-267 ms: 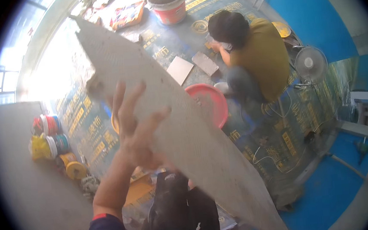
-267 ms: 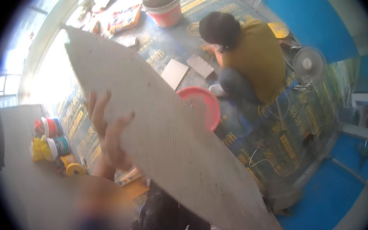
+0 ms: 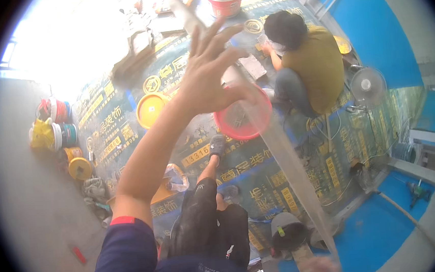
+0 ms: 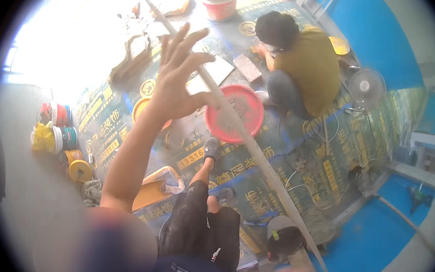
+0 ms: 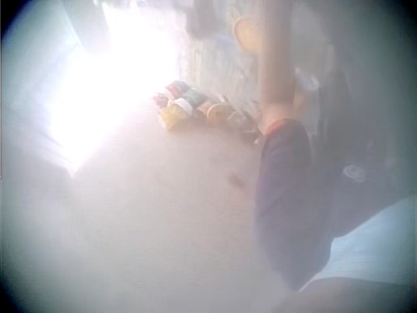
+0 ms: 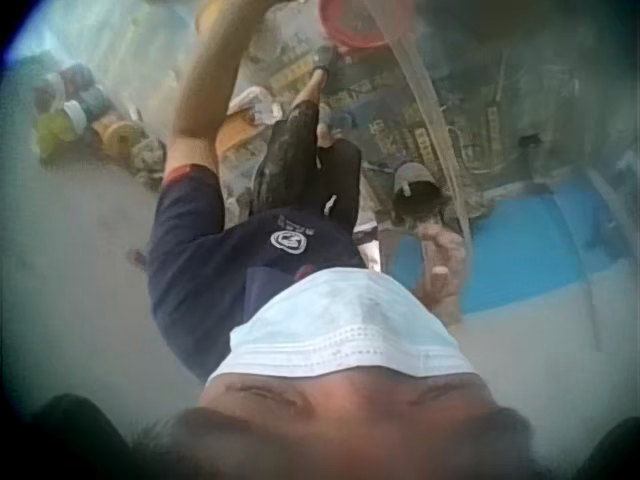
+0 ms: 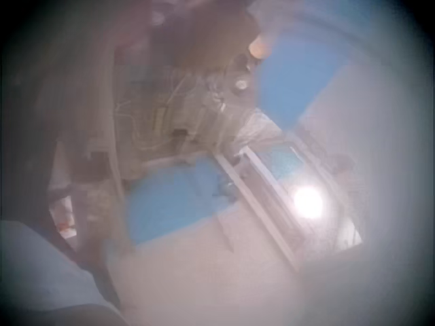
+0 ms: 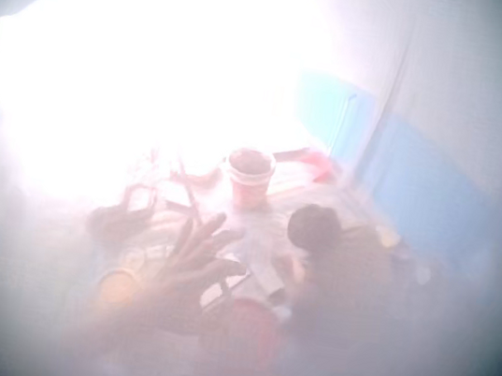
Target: The person applies mortar or adhesive to the back of a large tile using a notched trowel, spreading the material across the surface in several strokes.
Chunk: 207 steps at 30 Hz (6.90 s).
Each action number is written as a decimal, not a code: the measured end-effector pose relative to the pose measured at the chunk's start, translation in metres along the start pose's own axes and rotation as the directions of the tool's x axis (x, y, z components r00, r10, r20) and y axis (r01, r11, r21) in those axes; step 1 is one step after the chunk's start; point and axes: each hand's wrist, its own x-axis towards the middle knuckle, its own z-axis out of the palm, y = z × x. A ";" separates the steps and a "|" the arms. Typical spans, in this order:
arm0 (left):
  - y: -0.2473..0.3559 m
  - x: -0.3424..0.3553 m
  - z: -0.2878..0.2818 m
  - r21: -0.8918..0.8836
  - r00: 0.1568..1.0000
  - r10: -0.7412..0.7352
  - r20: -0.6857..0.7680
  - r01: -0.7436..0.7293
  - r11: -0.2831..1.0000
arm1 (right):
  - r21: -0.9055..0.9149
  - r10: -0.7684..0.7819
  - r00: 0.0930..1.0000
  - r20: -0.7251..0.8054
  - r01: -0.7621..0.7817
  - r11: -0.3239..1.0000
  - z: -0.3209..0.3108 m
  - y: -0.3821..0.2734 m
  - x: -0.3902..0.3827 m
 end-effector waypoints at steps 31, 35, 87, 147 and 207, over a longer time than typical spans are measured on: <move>-0.142 -0.343 0.338 -0.193 -0.053 -0.801 0.597 0.959 -0.207 | -0.684 0.145 0.718 -0.681 -0.694 0.224 -0.021 -0.113 0.155; -0.125 -0.356 0.342 -0.210 -0.050 -0.801 0.597 0.954 -0.215 | -0.710 0.075 0.764 -0.641 -0.627 0.319 -0.023 -0.107 0.169; 0.118 -0.368 -0.127 -0.931 -0.139 -0.958 0.250 0.236 -0.277 | 0.456 0.794 0.336 -0.506 -0.677 0.578 -0.141 0.254 0.069; -0.162 -0.527 0.095 0.019 -0.574 -0.558 0.600 0.707 -0.707 | 0.058 0.207 0.084 -0.975 -0.799 0.598 -0.073 0.533 0.105; 0.290 -0.569 0.151 0.770 -0.197 -0.807 0.557 -0.242 0.591 | 0.905 0.864 0.273 -0.422 0.068 0.420 -0.215 0.850 0.016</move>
